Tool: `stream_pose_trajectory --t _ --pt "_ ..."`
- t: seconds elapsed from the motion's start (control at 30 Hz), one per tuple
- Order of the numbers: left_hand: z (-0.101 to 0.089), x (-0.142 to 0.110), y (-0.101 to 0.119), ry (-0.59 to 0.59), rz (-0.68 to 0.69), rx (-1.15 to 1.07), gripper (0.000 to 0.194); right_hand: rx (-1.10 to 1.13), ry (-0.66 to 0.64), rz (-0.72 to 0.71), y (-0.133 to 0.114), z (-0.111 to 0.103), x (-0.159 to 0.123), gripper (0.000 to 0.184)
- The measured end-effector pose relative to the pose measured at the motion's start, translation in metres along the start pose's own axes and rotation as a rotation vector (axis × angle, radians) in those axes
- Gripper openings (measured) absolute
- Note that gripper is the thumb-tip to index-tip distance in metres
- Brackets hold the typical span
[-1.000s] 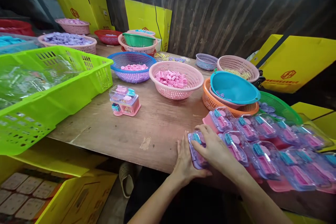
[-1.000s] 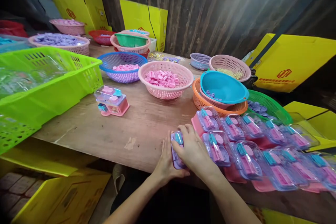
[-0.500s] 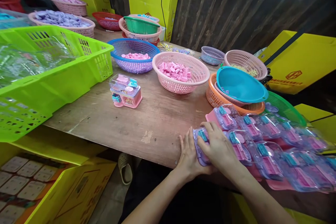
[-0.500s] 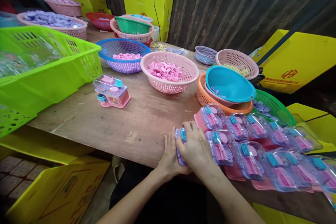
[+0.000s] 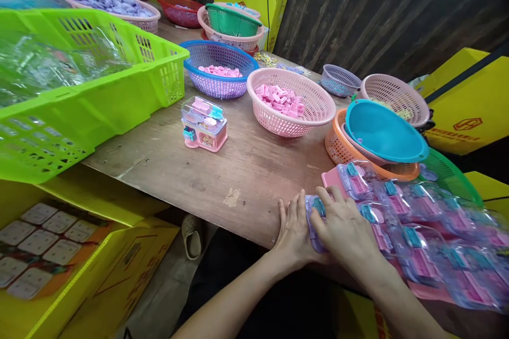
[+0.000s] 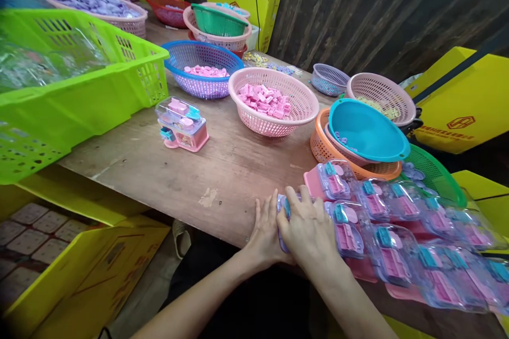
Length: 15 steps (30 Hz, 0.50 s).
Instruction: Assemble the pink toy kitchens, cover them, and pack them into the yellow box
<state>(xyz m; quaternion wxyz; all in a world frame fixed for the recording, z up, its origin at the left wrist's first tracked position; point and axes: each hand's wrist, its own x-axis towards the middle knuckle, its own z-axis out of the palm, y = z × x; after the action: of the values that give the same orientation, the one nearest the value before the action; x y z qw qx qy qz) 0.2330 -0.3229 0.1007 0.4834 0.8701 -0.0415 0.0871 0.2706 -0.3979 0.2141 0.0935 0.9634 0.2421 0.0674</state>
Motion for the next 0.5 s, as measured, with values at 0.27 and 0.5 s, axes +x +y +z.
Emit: stream_pose_trajectory --t 0.27,0.5 --pt "0.001 -0.001 0.003 0.070 -0.002 -0.047 0.134 0.087 -0.039 -0.034 0.009 0.006 0.001 0.029" --pt "0.002 -0.003 0.005 0.087 0.022 -0.064 0.132 0.090 -0.054 -0.040 0.008 0.005 -0.002 0.028"
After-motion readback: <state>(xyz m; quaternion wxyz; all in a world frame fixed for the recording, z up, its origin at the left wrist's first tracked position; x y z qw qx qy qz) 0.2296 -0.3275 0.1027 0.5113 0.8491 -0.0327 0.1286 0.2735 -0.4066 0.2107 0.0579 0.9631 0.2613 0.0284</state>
